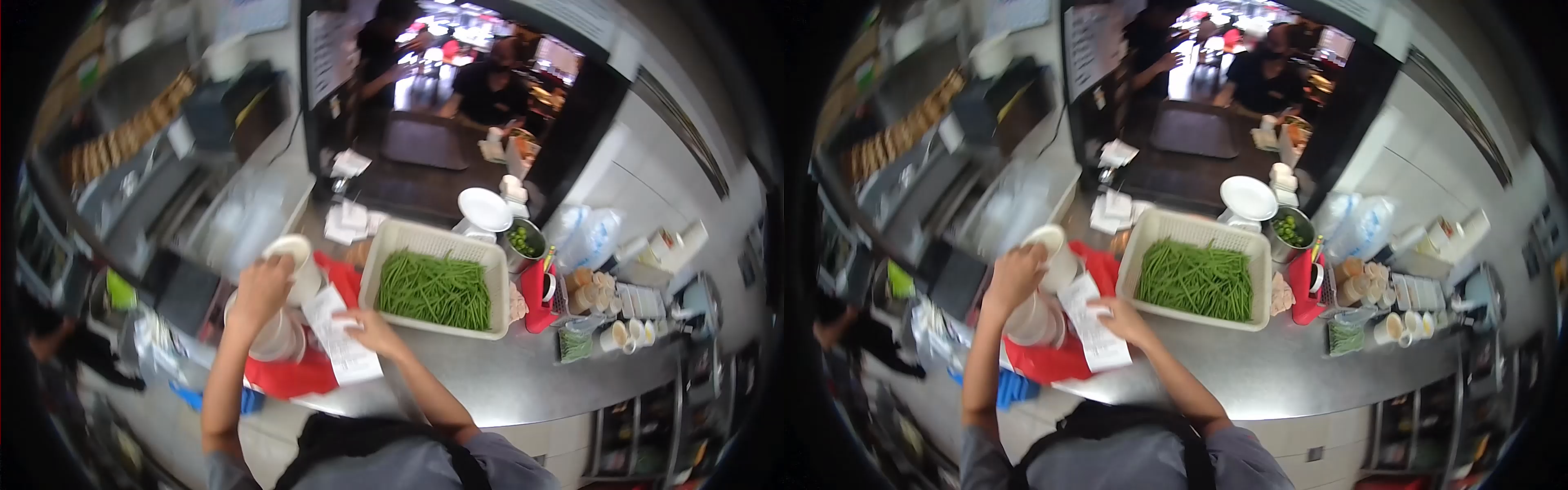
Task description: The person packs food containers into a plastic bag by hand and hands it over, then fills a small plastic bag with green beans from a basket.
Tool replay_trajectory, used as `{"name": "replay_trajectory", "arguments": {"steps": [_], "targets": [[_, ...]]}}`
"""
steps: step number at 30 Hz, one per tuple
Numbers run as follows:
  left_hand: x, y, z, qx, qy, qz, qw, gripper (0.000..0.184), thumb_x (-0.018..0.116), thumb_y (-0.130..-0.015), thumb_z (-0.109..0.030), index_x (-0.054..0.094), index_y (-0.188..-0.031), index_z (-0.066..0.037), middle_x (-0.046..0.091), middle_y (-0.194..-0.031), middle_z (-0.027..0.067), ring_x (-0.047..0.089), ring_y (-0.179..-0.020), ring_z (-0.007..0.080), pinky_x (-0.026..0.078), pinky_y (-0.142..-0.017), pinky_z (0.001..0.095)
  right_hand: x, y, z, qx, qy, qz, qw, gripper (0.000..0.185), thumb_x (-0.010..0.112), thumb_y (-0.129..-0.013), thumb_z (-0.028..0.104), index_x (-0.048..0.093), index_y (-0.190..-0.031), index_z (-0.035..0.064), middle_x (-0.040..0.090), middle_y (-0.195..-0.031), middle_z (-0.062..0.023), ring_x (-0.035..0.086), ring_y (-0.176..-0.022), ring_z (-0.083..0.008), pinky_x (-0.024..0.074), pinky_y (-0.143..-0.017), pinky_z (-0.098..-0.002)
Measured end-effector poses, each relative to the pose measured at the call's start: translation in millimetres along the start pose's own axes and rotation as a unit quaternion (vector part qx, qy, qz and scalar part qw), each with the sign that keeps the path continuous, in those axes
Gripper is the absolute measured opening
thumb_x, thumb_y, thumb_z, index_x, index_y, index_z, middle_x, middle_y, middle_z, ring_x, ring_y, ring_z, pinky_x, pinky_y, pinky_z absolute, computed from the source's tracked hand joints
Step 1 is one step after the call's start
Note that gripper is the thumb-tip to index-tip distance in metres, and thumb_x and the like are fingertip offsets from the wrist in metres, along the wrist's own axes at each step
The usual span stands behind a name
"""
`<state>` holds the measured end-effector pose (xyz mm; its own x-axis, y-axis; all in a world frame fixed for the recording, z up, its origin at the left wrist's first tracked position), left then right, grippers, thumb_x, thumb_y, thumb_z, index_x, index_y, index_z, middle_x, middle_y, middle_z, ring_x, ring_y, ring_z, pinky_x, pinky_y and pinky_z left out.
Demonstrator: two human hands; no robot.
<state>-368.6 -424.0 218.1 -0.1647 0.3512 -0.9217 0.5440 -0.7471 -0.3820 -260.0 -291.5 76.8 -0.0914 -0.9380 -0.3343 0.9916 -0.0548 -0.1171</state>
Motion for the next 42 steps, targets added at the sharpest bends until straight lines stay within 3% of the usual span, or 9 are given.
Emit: {"name": "replay_trajectory", "arguments": {"steps": [13,20,23,24,29,31,35,38,42], "targets": [[6.3,10.9,-25.3,0.034,-0.054,0.064,0.996,0.031,0.072,-0.066,-0.015,0.053,-0.089,-0.008,0.057,-0.104,0.0097,0.056,-0.093,0.0290,0.049,-0.070,0.0419,9.2,-27.2,4.8,0.011,-0.035,0.032,0.999,0.034,0.056,-0.081,0.000,0.057,-0.115,0.0015,0.057,-0.119,-0.0120,0.054,-0.106,-0.0189,0.0415,-0.091,-0.0303],[-9.0,44.8,-6.6,0.035,0.057,0.035,0.997,0.049,0.073,-0.067,-0.022,0.055,-0.110,-0.010,0.050,-0.124,0.0128,0.045,-0.115,0.0314,0.034,-0.096,0.0434,-28.3,-29.3,8.1,0.108,-0.116,0.049,0.986,0.035,0.059,-0.082,0.006,0.054,-0.117,0.0038,0.062,-0.090,-0.0057,0.060,-0.078,-0.0127,0.0502,-0.067,-0.0257],[-40.1,77.8,6.7,-0.045,0.150,-0.061,0.986,0.060,0.065,-0.076,-0.014,0.041,-0.130,-0.007,0.042,-0.133,0.0149,0.040,-0.121,0.0317,0.030,-0.100,0.0450,-73.9,-58.1,32.1,-0.003,-0.037,-0.087,0.996,0.023,0.051,-0.083,0.002,0.053,-0.106,-0.0006,0.061,-0.075,-0.0078,0.060,-0.063,-0.0164,0.0493,-0.056,-0.0295],[-42.9,100.7,16.9,-0.151,0.244,-0.082,0.955,0.060,0.063,-0.079,-0.014,0.036,-0.133,-0.007,0.040,-0.135,0.0135,0.039,-0.122,0.0293,0.030,-0.100,0.0433,-95.0,-63.8,47.0,-0.003,0.003,-0.202,0.979,0.025,0.052,-0.083,0.003,0.052,-0.108,-0.0007,0.063,-0.076,-0.0117,0.062,-0.063,-0.0195,0.0494,-0.056,-0.0305],[38.0,223.0,127.0,-0.364,0.395,-0.252,0.805,0.054,0.052,-0.091,-0.021,0.029,-0.138,-0.009,0.037,-0.137,0.0115,0.039,-0.123,0.0237,0.031,-0.100,0.0377,-96.2,-113.4,19.3,0.054,0.277,-0.111,0.953,0.037,0.057,-0.077,0.007,0.054,-0.113,-0.0008,0.061,-0.103,-0.0199,0.059,-0.097,-0.0334,0.0465,-0.083,-0.0411],[73.9,267.8,120.7,-0.563,0.458,-0.148,0.672,0.057,0.052,-0.091,-0.022,0.025,-0.139,-0.007,0.037,-0.135,0.0139,0.041,-0.121,0.0244,0.034,-0.099,0.0382,-64.8,-121.9,-22.2,0.071,0.339,0.005,0.938,0.035,0.058,-0.076,0.008,0.055,-0.109,-0.0001,0.061,-0.099,-0.0207,0.059,-0.095,-0.0338,0.0461,-0.083,-0.0430],[134.6,273.4,71.2,-0.542,0.714,-0.025,0.443,0.044,0.053,-0.091,-0.023,0.039,-0.129,-0.007,0.055,-0.117,0.0069,0.054,-0.105,0.0226,0.045,-0.088,0.0439,-52.5,-135.0,-33.4,0.138,0.384,0.055,0.911,0.033,0.057,-0.076,0.006,0.055,-0.108,-0.0024,0.058,-0.104,-0.0260,0.056,-0.103,-0.0348,0.0466,-0.082,-0.0439],[171.6,277.9,70.4,-0.484,0.755,-0.072,0.436,0.034,0.054,-0.091,-0.019,0.046,-0.121,-0.006,0.058,-0.109,0.0091,0.057,-0.099,0.0223,0.048,-0.083,0.0429,-37.5,-135.9,-47.0,0.103,0.443,-0.018,0.890,0.033,0.053,-0.077,0.003,0.055,-0.109,-0.0034,0.054,-0.113,-0.0266,0.050,-0.111,-0.0376,0.0434,-0.086,-0.0471],[132.6,266.2,68.7,-0.507,0.658,-0.151,0.536,0.027,0.058,-0.087,-0.014,0.048,-0.110,-0.006,0.059,-0.101,0.0115,0.060,-0.084,0.0199,0.053,-0.069,0.0340,-16.8,-134.9,-80.6,0.064,0.499,-0.022,0.864,0.028,0.051,-0.078,0.005,0.060,-0.102,-0.0040,0.053,-0.116,-0.0234,0.044,-0.117,-0.0399,0.0315,-0.096,-0.0485]]}}
Point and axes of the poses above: each hand's wrist, its own y-axis away from the middle knuckle, its own x-axis out of the palm, z = x × y, the point moved 6 cm from there along -y, towards the middle knuckle
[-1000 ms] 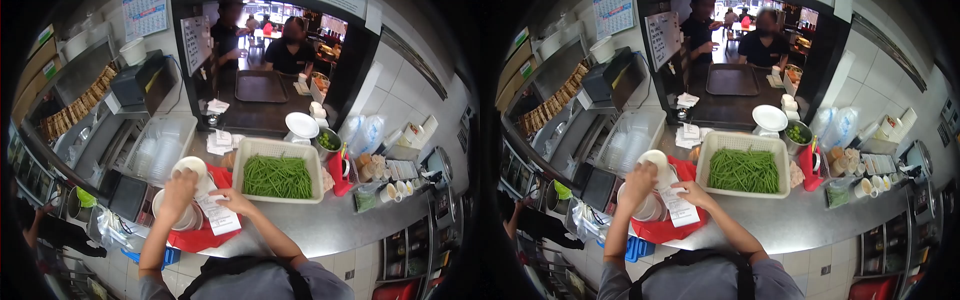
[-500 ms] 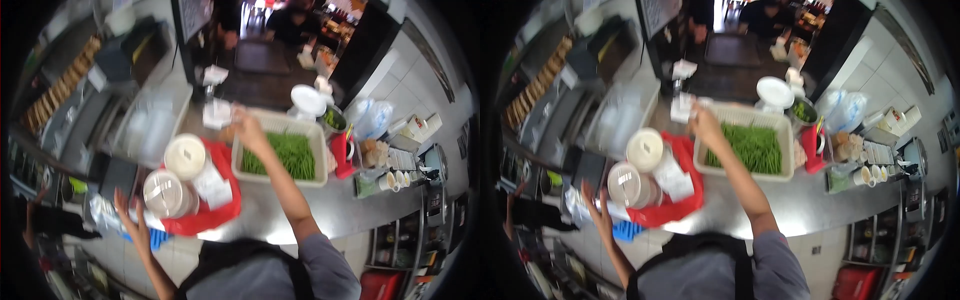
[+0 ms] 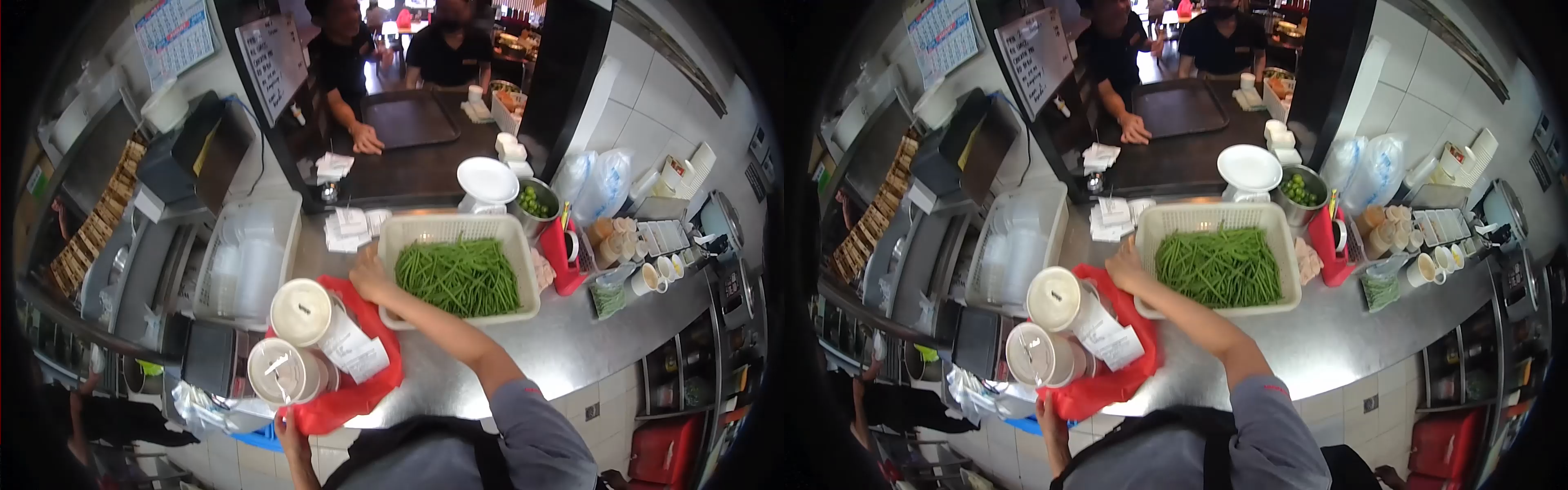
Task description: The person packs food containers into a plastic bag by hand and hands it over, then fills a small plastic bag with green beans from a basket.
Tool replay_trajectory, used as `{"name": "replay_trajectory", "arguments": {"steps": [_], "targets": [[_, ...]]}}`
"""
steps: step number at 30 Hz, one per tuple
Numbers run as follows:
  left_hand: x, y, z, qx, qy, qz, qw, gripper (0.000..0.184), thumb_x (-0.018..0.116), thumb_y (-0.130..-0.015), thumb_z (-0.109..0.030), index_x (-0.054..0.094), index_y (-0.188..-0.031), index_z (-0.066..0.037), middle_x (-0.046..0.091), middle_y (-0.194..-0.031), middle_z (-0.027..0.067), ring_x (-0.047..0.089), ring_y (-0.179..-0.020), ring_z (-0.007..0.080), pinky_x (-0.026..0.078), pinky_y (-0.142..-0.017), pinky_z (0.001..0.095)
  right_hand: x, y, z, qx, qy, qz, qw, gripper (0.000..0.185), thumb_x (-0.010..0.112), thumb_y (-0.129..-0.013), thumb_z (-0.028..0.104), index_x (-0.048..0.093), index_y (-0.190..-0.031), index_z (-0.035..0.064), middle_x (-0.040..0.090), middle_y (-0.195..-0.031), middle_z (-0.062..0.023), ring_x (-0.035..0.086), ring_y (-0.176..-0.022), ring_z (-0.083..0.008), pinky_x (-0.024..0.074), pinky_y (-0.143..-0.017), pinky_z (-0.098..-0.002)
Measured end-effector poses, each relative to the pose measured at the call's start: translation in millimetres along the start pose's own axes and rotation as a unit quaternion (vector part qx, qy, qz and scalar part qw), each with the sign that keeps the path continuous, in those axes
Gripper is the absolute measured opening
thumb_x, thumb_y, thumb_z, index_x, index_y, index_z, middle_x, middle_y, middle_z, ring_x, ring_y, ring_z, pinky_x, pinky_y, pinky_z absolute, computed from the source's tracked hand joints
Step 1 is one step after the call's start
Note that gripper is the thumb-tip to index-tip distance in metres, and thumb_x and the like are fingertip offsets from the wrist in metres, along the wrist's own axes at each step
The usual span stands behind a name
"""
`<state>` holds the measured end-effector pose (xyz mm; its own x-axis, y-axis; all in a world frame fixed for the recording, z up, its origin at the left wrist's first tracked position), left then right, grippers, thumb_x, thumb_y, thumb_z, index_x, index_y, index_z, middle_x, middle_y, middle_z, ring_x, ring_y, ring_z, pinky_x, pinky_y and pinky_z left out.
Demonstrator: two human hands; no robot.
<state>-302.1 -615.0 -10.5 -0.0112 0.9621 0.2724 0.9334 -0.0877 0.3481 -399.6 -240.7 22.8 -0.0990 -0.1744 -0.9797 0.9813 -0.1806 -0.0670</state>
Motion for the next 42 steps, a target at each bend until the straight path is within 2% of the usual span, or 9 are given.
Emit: {"name": "replay_trajectory", "arguments": {"steps": [6,13,19,23,26,31,34,38,42], "targets": [[-3.3,-2.6,-15.7,-0.028,-0.197,0.057,0.978,0.014,0.064,-0.083,-0.016,0.052,-0.088,-0.010,0.057,-0.075,-0.0005,0.054,-0.064,0.0074,0.046,-0.050,0.0219,-39.9,-10.3,-12.7,0.040,-0.302,-0.045,0.951,0.022,0.059,-0.083,0.024,0.060,-0.077,0.0026,0.061,-0.076,-0.0122,0.059,-0.078,-0.0249,0.0422,-0.077,-0.0393],[5.6,16.1,-112.9,0.133,-0.044,0.056,0.989,0.018,0.057,-0.078,-0.001,0.045,-0.070,-0.011,0.047,-0.069,-0.0038,0.045,-0.065,0.0052,0.037,-0.057,0.0208,-89.5,-17.2,-5.1,0.045,-0.639,-0.032,0.767,0.027,0.059,-0.087,0.027,0.059,-0.074,0.0028,0.055,-0.067,0.0001,0.050,-0.063,-0.0065,0.0417,-0.057,-0.0231],[25.4,14.1,-219.1,0.195,0.166,0.068,0.964,0.043,0.045,-0.092,-0.038,0.045,-0.123,-0.009,0.055,-0.109,0.0096,0.056,-0.098,0.0224,0.045,-0.088,0.0393,-165.0,-57.4,24.2,-0.002,-0.829,-0.002,0.559,0.020,0.065,-0.083,0.025,0.059,-0.078,0.0070,0.058,-0.073,0.0007,0.054,-0.064,-0.0089,0.0448,-0.059,-0.0251],[31.0,42.0,-281.8,0.400,0.158,0.089,0.899,0.055,0.049,-0.089,-0.019,0.027,-0.140,-0.012,0.045,-0.129,0.0121,0.048,-0.112,0.0241,0.042,-0.095,0.0399,-222.1,-69.1,56.9,-0.123,-0.884,0.065,0.446,0.020,0.061,-0.086,0.022,0.054,-0.075,0.0083,0.057,-0.067,-0.0037,0.056,-0.061,-0.0132,0.0473,-0.058,-0.0270],[117.8,68.7,-315.3,0.437,0.084,0.139,0.885,0.042,0.046,-0.091,-0.013,0.036,-0.131,-0.005,0.052,-0.118,0.0128,0.055,-0.102,0.0226,0.047,-0.088,0.0363,-273.6,-41.5,74.7,-0.121,-0.862,0.069,0.487,0.018,0.059,-0.087,0.023,0.053,-0.079,0.0080,0.060,-0.070,-0.0044,0.062,-0.074,-0.0163,0.0487,-0.066,-0.0277],[221.0,104.6,-313.9,0.462,0.010,0.240,0.854,0.042,0.051,-0.086,-0.003,0.038,-0.126,0.000,0.056,-0.094,0.0130,0.058,-0.082,0.0190,0.048,-0.074,0.0307,-293.5,25.1,113.9,-0.425,-0.306,-0.164,0.836,0.063,0.071,-0.074,0.026,0.040,-0.127,0.0120,0.046,-0.124,-0.0201,0.058,-0.099,-0.0286,0.0453,-0.086,-0.0423],[197.2,110.3,-318.8,0.471,0.042,0.245,0.846,0.043,0.051,-0.086,-0.003,0.036,-0.127,0.000,0.056,-0.093,0.0131,0.057,-0.079,0.0181,0.048,-0.073,0.0314,-256.3,65.6,98.8,-0.235,0.022,-0.133,0.963,0.072,0.069,-0.071,0.021,0.033,-0.133,0.0197,0.034,-0.134,-0.0245,0.055,-0.103,-0.0384,0.0446,-0.087,-0.0459],[183.3,114.6,-324.8,0.478,0.011,0.232,0.847,0.048,0.054,-0.084,-0.003,0.036,-0.128,0.000,0.055,-0.097,0.0122,0.056,-0.081,0.0170,0.047,-0.077,0.0308,-254.3,26.3,51.7,-0.130,-0.146,-0.035,0.980,0.034,0.057,-0.077,0.009,0.055,-0.111,0.0159,0.061,-0.095,-0.0239,0.062,-0.087,-0.0336,0.0483,-0.070,-0.0465],[223.4,113.0,-313.6,0.538,-0.163,0.179,0.807,0.060,0.061,-0.074,0.004,0.036,-0.129,-0.002,0.042,-0.122,0.0092,0.056,-0.089,0.0147,0.043,-0.086,0.0285,-321.9,31.2,71.5,-0.223,-0.477,-0.001,0.850,0.008,0.060,-0.080,0.004,0.062,-0.085,-0.0021,0.063,-0.068,-0.0103,0.061,-0.055,-0.0133,0.0499,-0.054,-0.0255]]}}
Point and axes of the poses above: each hand's wrist, its own y-axis away from the middle knuckle, its own x-axis out of the palm, z = x × y, the point moved 6 cm from there along -y, towards the middle knuckle
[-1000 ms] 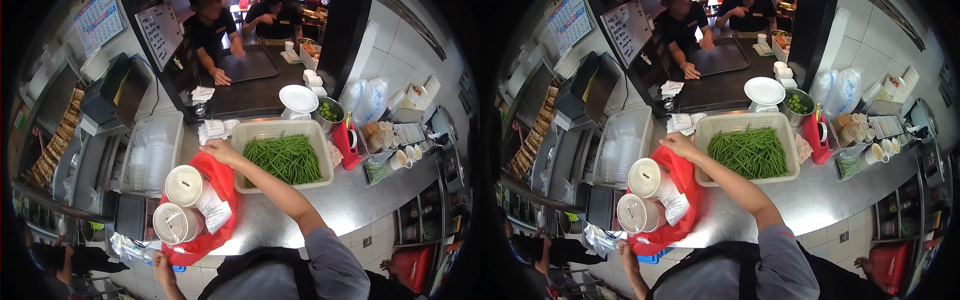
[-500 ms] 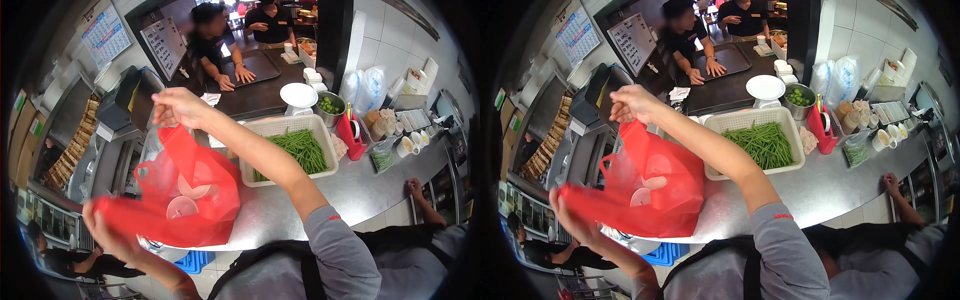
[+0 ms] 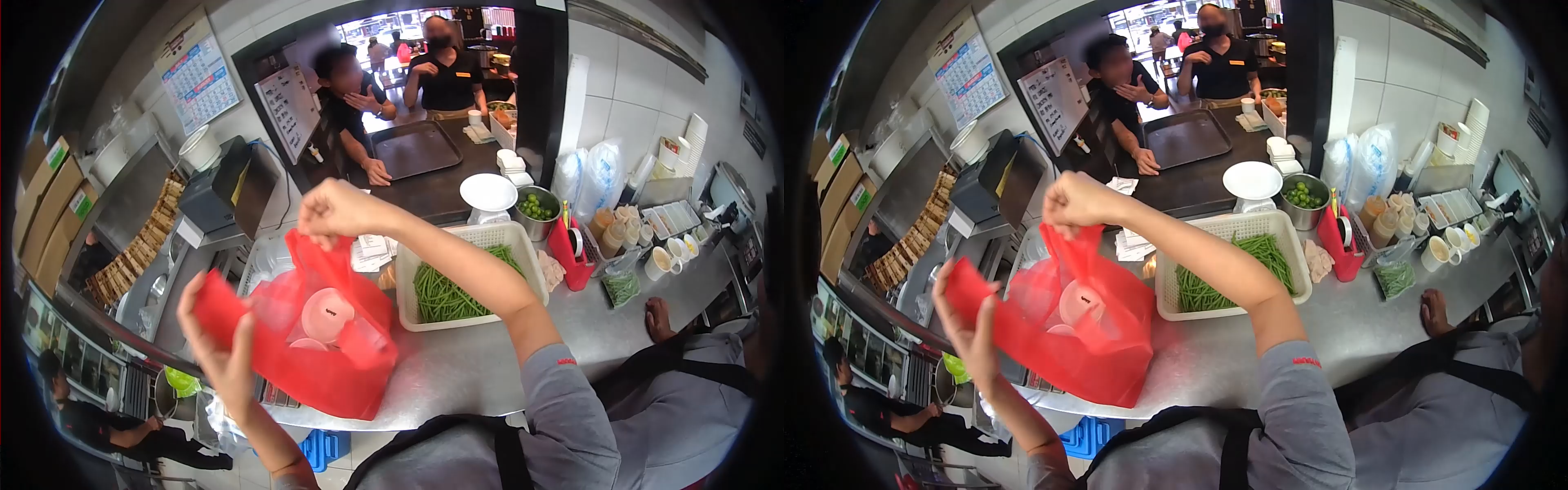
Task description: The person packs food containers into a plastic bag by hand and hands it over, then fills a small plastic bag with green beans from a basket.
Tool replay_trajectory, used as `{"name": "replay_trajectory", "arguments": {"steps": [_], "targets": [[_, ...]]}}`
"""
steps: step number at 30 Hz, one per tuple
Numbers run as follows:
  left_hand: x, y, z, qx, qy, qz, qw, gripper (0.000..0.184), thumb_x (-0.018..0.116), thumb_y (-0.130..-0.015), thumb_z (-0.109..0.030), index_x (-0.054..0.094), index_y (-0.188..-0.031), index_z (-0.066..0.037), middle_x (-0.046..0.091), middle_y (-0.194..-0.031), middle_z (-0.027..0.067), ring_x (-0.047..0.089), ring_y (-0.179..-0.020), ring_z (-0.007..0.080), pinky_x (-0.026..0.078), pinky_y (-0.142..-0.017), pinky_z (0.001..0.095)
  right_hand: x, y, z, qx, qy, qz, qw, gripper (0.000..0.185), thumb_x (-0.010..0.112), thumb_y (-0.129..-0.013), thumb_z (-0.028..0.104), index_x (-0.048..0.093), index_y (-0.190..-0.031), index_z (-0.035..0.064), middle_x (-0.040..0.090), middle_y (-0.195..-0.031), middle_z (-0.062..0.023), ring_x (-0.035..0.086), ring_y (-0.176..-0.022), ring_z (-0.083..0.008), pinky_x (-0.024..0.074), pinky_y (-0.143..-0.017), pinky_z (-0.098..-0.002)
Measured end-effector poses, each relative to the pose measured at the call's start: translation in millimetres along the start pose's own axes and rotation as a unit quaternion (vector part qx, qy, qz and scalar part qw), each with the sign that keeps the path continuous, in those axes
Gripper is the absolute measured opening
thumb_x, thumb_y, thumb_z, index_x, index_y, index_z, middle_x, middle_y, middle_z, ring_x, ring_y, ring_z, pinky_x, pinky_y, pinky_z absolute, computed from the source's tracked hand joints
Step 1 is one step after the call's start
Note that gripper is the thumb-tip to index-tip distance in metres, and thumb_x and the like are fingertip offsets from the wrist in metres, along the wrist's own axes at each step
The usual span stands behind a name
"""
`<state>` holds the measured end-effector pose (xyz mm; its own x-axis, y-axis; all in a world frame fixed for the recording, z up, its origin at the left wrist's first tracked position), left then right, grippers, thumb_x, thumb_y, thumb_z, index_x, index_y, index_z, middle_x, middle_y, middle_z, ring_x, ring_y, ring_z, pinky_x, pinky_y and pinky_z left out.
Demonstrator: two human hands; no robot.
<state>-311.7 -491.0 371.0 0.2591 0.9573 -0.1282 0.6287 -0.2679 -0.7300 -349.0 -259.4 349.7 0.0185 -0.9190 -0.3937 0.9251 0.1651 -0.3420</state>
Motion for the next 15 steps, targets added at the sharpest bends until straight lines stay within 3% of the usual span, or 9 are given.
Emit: {"name": "replay_trajectory", "arguments": {"steps": [1,3,5,8,9,10,11,13,15], "targets": [[9.9,-0.8,8.1,-0.016,-0.036,0.021,0.999,0.066,0.066,-0.071,0.002,0.036,-0.129,-0.002,0.040,-0.125,0.0104,0.053,-0.100,0.0180,0.040,-0.092,0.0307,4.4,-5.7,10.1,-0.036,-0.144,0.013,0.989,0.010,0.061,-0.081,0.004,0.061,-0.085,-0.0045,0.063,-0.069,-0.0088,0.060,-0.053,-0.0106,0.0492,-0.052,-0.0221],[37.6,-6.4,13.7,0.087,-0.206,0.100,0.970,0.077,0.070,-0.068,0.000,0.029,-0.134,-0.002,0.033,-0.134,0.0129,0.032,-0.126,0.0249,0.030,-0.103,0.0349,9.7,-10.5,29.7,-0.057,-0.216,0.015,0.975,0.011,0.059,-0.083,0.004,0.060,-0.090,-0.0050,0.064,-0.074,-0.0097,0.062,-0.059,-0.0125,0.0504,-0.054,-0.0232],[60.5,-12.7,25.6,0.085,-0.219,0.086,0.968,0.082,0.070,-0.067,-0.001,0.025,-0.135,0.001,0.031,-0.136,0.0148,0.029,-0.128,0.0269,0.019,-0.108,0.0350,20.5,-12.9,47.4,-0.099,-0.294,0.002,0.951,0.012,0.058,-0.084,0.003,0.058,-0.093,-0.0050,0.063,-0.073,-0.0090,0.062,-0.062,-0.0129,0.0505,-0.055,-0.0228],[48.8,-23.8,28.8,0.115,-0.221,-0.007,0.968,0.080,0.066,-0.068,0.002,0.023,-0.136,0.000,0.028,-0.139,0.0164,0.027,-0.130,0.0269,0.020,-0.108,0.0355,8.0,3.0,51.5,-0.169,-0.013,-0.127,0.977,0.052,0.067,-0.079,0.025,0.046,-0.118,-0.0011,0.055,-0.106,-0.0192,0.058,-0.095,-0.0242,0.0480,-0.080,-0.0343],[32.9,-24.9,23.5,0.126,-0.210,-0.053,0.968,0.076,0.062,-0.072,0.006,0.024,-0.136,-0.001,0.027,-0.139,0.0154,0.029,-0.128,0.0256,0.035,-0.100,0.0339,3.2,12.7,50.2,-0.190,0.106,-0.190,0.957,0.061,0.069,-0.077,0.031,0.042,-0.123,0.0007,0.052,-0.113,-0.0225,0.056,-0.102,-0.0282,0.0461,-0.086,-0.0375],[19.8,-24.9,21.5,0.090,-0.142,-0.067,0.983,0.074,0.061,-0.073,0.007,0.024,-0.136,-0.002,0.028,-0.138,0.0142,0.038,-0.119,0.0235,0.042,-0.090,0.0313,5.6,13.3,27.7,-0.183,0.169,-0.159,0.955,0.085,0.072,-0.071,0.041,0.028,-0.135,0.0058,0.036,-0.127,-0.0255,0.047,-0.113,-0.0359,0.0384,-0.095,-0.0426],[10.0,-22.0,21.4,0.053,-0.073,-0.081,0.993,0.072,0.059,-0.074,0.009,0.024,-0.136,-0.003,0.030,-0.137,0.0130,0.047,-0.111,0.0214,0.048,-0.081,0.0287,14.8,15.1,1.5,-0.151,0.260,-0.120,0.946,0.091,0.072,-0.071,0.039,0.020,-0.139,0.0106,0.030,-0.133,-0.0265,0.047,-0.113,-0.0388,0.0395,-0.094,-0.0441],[4.9,-16.1,23.4,0.026,-0.042,-0.043,0.998,0.071,0.058,-0.075,0.009,0.025,-0.136,-0.004,0.031,-0.135,0.0119,0.054,-0.095,0.0178,0.049,-0.072,0.0260,35.5,23.8,-56.6,0.058,0.413,-0.017,0.909,0.094,0.073,-0.069,0.034,0.015,-0.141,0.0162,0.020,-0.139,-0.0286,0.051,-0.108,-0.0409,0.0431,-0.089,-0.0452],[-1.5,-10.9,24.2,0.031,-0.053,-0.012,0.998,0.070,0.058,-0.075,0.010,0.025,-0.136,-0.003,0.033,-0.134,0.0111,0.058,-0.082,0.0153,0.049,-0.068,0.0248,30.6,29.3,-88.8,0.142,0.397,0.063,0.905,0.100,0.074,-0.066,0.024,0.010,-0.142,0.0197,0.029,-0.135,-0.0312,0.056,-0.100,-0.0426,0.0468,-0.083,-0.0463]]}}
Point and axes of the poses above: each hand's wrist, its own y-axis away from the middle knuckle, its own x-axis out of the palm, z = x × y, the point moved 6 cm from there along -y, towards the middle knuckle
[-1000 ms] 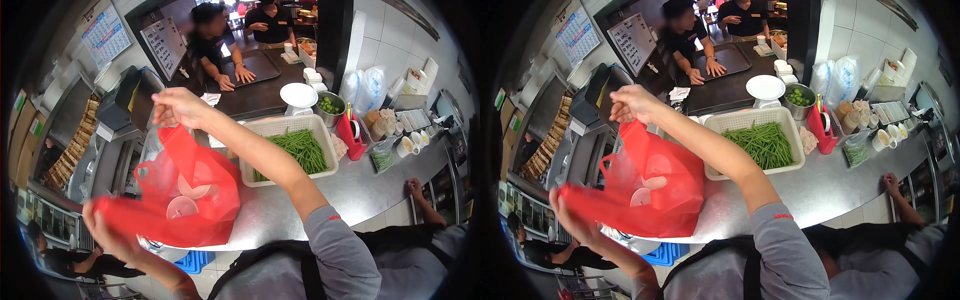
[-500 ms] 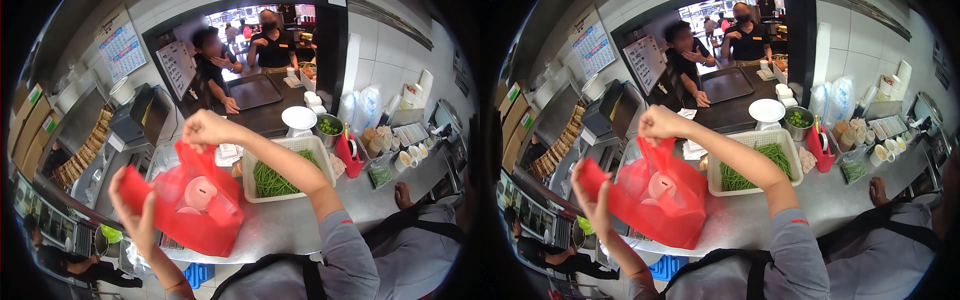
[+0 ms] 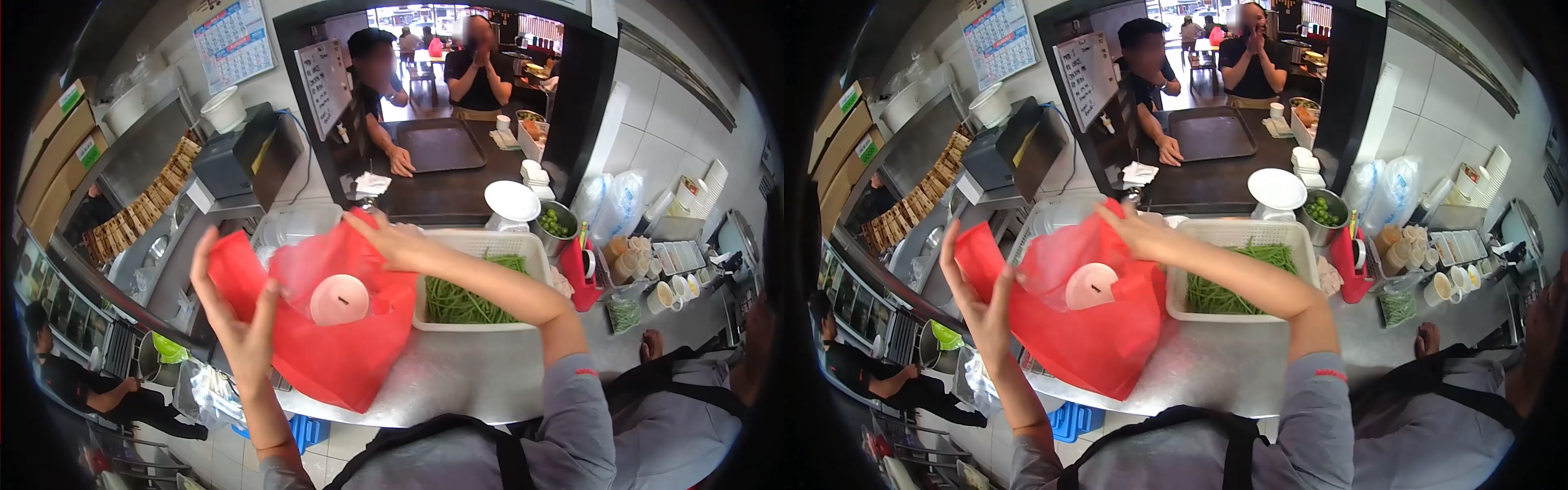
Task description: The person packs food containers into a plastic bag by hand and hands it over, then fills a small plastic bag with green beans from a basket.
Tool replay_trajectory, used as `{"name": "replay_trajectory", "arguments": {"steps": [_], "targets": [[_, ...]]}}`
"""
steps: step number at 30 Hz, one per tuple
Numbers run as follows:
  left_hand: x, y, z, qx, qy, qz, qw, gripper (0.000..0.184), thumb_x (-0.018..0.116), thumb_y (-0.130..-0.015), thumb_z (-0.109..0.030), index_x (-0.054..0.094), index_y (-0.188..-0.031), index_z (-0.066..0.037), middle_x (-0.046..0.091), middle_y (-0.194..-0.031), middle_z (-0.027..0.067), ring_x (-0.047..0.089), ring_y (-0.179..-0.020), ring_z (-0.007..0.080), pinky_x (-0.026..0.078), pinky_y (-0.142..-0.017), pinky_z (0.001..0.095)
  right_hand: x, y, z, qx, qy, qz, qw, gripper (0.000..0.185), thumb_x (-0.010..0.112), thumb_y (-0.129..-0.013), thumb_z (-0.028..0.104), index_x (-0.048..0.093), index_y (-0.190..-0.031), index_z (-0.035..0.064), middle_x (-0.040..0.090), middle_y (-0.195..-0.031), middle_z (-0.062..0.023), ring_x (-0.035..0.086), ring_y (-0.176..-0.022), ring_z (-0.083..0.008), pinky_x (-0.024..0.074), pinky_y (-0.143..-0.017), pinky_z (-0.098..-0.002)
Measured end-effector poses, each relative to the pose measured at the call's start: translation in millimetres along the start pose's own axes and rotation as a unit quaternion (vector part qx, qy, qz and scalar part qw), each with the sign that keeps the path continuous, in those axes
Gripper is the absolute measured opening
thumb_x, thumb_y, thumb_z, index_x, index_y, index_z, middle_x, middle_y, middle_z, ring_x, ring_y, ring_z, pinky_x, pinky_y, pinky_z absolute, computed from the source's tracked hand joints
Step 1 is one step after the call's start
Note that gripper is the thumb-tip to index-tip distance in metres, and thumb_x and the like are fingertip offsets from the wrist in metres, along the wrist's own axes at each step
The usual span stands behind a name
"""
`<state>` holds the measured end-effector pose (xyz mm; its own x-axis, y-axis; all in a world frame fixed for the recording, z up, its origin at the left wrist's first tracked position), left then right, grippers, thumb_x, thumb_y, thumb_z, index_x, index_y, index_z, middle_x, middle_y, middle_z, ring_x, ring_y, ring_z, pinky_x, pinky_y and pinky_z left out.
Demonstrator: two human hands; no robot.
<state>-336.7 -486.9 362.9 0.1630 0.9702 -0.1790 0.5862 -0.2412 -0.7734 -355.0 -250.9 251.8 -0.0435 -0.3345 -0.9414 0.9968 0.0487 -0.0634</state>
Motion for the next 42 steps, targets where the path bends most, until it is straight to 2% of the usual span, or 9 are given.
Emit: {"name": "replay_trajectory", "arguments": {"steps": [4,8,14,18,21,24,28,32,42], "targets": [[-1.6,5.0,-0.3,0.034,-0.046,0.030,0.998,0.073,0.061,-0.073,0.007,0.026,-0.136,-0.002,0.032,-0.135,0.0107,0.057,-0.085,0.0152,0.049,-0.072,0.0256,-35.3,-15.5,-54.8,-0.006,-0.082,-0.007,0.997,0.079,0.068,-0.062,0.007,0.035,-0.134,0.0125,0.060,-0.100,-0.0254,0.060,-0.093,-0.0366,0.0487,-0.077,-0.0428],[18.6,-8.6,4.7,0.011,-0.036,0.069,0.997,0.090,0.077,-0.062,-0.007,0.026,-0.136,-0.001,0.030,-0.138,0.0131,0.033,-0.125,0.0252,0.027,-0.105,0.0360,-93.1,-9.4,-13.9,-0.112,-0.458,-0.068,0.879,0.050,0.062,-0.066,-0.001,0.051,-0.115,0.0030,0.050,-0.066,0.0019,0.046,-0.059,-0.0054,0.0381,-0.056,-0.0199],[103.7,10.1,49.9,0.048,-0.017,0.115,0.992,0.098,0.074,-0.064,-0.002,0.010,-0.139,-0.002,0.026,-0.137,0.0190,0.029,-0.128,0.0317,0.027,-0.105,0.0409,-82.1,8.6,84.9,-0.216,-0.375,-0.190,0.881,0.031,0.062,-0.076,-0.002,0.054,-0.106,0.0006,0.055,-0.089,-0.0054,0.057,-0.082,-0.0091,0.0469,-0.069,-0.0216],[58.4,-6.9,33.5,0.149,-0.091,0.046,0.983,0.062,0.057,-0.071,0.012,0.035,-0.128,0.001,0.039,-0.130,0.0143,0.038,-0.122,0.0256,0.034,-0.099,0.0342,-87.0,59.9,72.0,-0.341,-0.223,-0.438,0.801,0.077,0.082,-0.061,0.024,0.046,-0.125,0.0025,0.049,-0.121,-0.0146,0.049,-0.110,-0.0256,0.0394,-0.093,-0.0367],[43.9,-21.4,25.8,0.078,0.017,-0.011,0.997,0.055,0.051,-0.072,0.016,0.040,-0.123,0.001,0.047,-0.119,0.0091,0.051,-0.096,0.0152,0.041,-0.084,0.0260,6.2,12.7,23.6,-0.210,-0.351,-0.197,0.891,0.109,0.086,-0.050,0.032,0.026,-0.136,0.0014,0.033,-0.137,-0.0177,0.029,-0.129,-0.0327,0.0218,-0.107,-0.0387],[67.4,-32.8,12.0,0.148,-0.025,0.064,0.987,0.044,0.048,-0.070,0.015,0.052,-0.110,0.000,0.054,-0.101,0.0098,0.053,-0.084,0.0159,0.042,-0.079,0.0256,73.8,-2.0,70.5,-0.169,-0.392,0.039,0.904,0.092,0.082,-0.060,0.034,0.033,-0.132,0.0021,0.036,-0.135,-0.0183,0.031,-0.128,-0.0320,0.0259,-0.105,-0.0385],[96.5,-27.2,30.0,0.089,-0.044,0.241,0.965,0.039,0.055,-0.069,0.012,0.057,-0.105,-0.003,0.054,-0.089,0.0099,0.054,-0.083,0.0218,0.043,-0.075,0.0278,90.5,-24.1,88.2,-0.147,-0.538,0.075,0.826,0.061,0.068,-0.078,0.032,0.043,-0.125,0.0022,0.047,-0.125,-0.0170,0.044,-0.118,-0.0287,0.0354,-0.098,-0.0378],[61.0,-29.5,20.0,0.007,-0.008,0.256,0.967,0.056,0.068,-0.069,-0.001,0.050,-0.123,-0.001,0.054,-0.123,0.0155,0.055,-0.107,0.0235,0.041,-0.090,0.0316,54.9,-10.3,96.0,-0.113,-0.528,-0.062,0.839,0.040,0.053,-0.090,0.026,0.045,-0.121,0.0012,0.052,-0.120,-0.0147,0.051,-0.110,-0.0252,0.0400,-0.092,-0.0358],[-93.1,95.2,57.0,-0.121,-0.163,-0.049,0.978,0.041,0.044,-0.093,-0.020,0.040,-0.127,0.003,0.046,-0.130,0.0137,0.051,-0.112,0.0242,0.042,-0.086,0.0334,12.1,-20.4,90.6,-0.118,-0.642,-0.164,0.739,0.037,0.048,-0.093,0.030,0.047,-0.117,0.0009,0.057,-0.108,-0.0082,0.054,-0.100,-0.0171,0.0434,-0.086,-0.0320]]}}
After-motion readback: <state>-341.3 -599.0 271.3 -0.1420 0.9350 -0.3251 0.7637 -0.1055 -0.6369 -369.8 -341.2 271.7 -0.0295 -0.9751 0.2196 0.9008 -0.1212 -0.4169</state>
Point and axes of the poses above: each hand's wrist, its own y-axis away from the middle knuckle, its own x-axis out of the palm, z = x × y, the point moved 6 cm from there along -y, towards the middle knuckle
